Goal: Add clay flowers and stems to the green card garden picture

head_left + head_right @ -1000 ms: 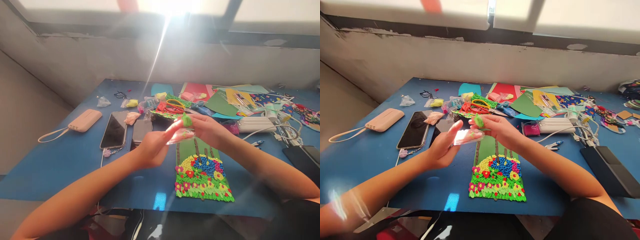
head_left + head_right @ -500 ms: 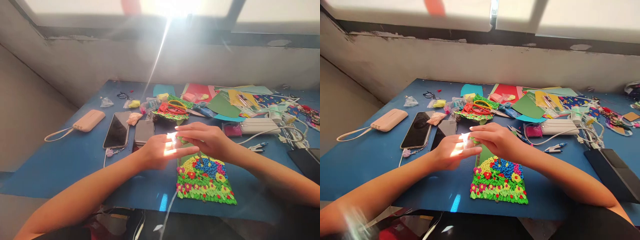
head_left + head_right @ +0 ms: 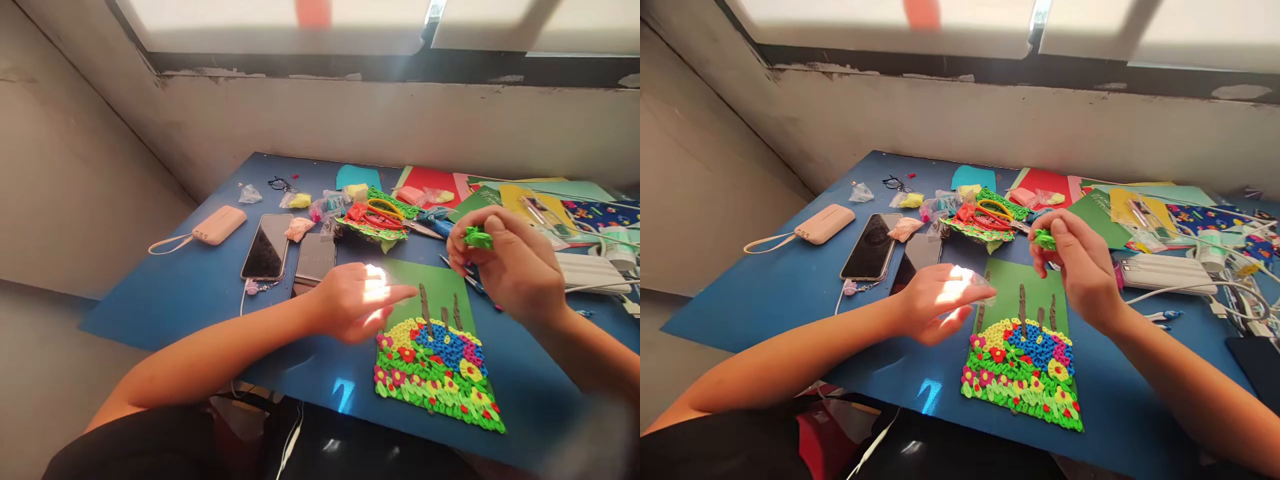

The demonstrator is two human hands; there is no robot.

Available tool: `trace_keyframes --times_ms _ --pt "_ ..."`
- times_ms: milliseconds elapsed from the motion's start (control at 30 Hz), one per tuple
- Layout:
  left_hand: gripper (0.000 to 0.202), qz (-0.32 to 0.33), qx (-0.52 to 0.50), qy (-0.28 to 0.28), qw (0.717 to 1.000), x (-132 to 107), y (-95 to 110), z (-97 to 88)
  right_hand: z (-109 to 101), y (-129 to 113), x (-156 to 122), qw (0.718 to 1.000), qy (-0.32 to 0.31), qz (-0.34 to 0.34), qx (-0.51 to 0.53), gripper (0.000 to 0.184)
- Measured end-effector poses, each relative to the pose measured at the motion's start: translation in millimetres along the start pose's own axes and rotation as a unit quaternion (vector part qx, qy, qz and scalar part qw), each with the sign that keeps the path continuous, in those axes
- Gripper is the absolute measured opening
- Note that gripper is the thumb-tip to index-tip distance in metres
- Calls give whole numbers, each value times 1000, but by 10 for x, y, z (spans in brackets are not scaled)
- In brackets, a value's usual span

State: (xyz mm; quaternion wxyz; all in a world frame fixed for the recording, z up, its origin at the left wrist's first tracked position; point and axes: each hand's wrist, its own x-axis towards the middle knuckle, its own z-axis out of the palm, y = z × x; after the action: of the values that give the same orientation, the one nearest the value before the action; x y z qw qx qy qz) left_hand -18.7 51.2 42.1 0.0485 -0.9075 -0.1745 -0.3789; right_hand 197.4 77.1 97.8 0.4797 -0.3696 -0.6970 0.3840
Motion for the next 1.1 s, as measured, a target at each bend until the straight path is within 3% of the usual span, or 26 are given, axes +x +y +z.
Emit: trace_keyframes --times_ms 67,133,200,300,433,500,567,700,767,833,867,967,1033,1100 --pt "29 -40 16 7 999 -33 6 32 -25 4 51 994 -23 77 75 51" --pt "30 -83 37 -1 996 -64 3 78 -9 35 75 987 -52 122 89 60" --pt "28 -110 56 -16 992 -84 -10 119 43 73 75 984 -50 148 89 57" --pt "27 -131 62 -40 989 -87 -42 149 113 93 69 980 -60 164 98 38" --pt "38 -128 26 -69 989 -69 -104 139 49 102 60 974 -98 176 104 49" --pt "52 -113 -10 -103 988 -80 -136 133 -51 141 17 972 -99 195 82 46" --pt "58 -101 -22 -117 988 -113 -164 141 -164 203 -61 974 -83 204 56 59" --pt "35 -94 18 -68 993 -194 -201 195 -330 325 -264 981 -40 186 28 68" --pt "29 -86 40 -42 995 -200 -211 208 -382 366 -357 988 -35 151 -18 69" --pt "25 -76 49 -2 996 -161 -213 179 -430 405 -436 989 -40 53 -130 68" --pt "23 -74 42 22 996 -120 -210 145 -456 428 -470 977 -42 -24 -207 66" --pt "14 -92 -26 77 992 104 -196 -16 -525 523 -552 897 -44 -218 -382 45" --pt "14 -119 -68 69 988 329 -208 -109 -556 606 -590 875 -49 -245 -416 20" --pt "15 -159 -117 27 980 584 -259 -116 -577 690 -617 869 -59 -243 -428 22"
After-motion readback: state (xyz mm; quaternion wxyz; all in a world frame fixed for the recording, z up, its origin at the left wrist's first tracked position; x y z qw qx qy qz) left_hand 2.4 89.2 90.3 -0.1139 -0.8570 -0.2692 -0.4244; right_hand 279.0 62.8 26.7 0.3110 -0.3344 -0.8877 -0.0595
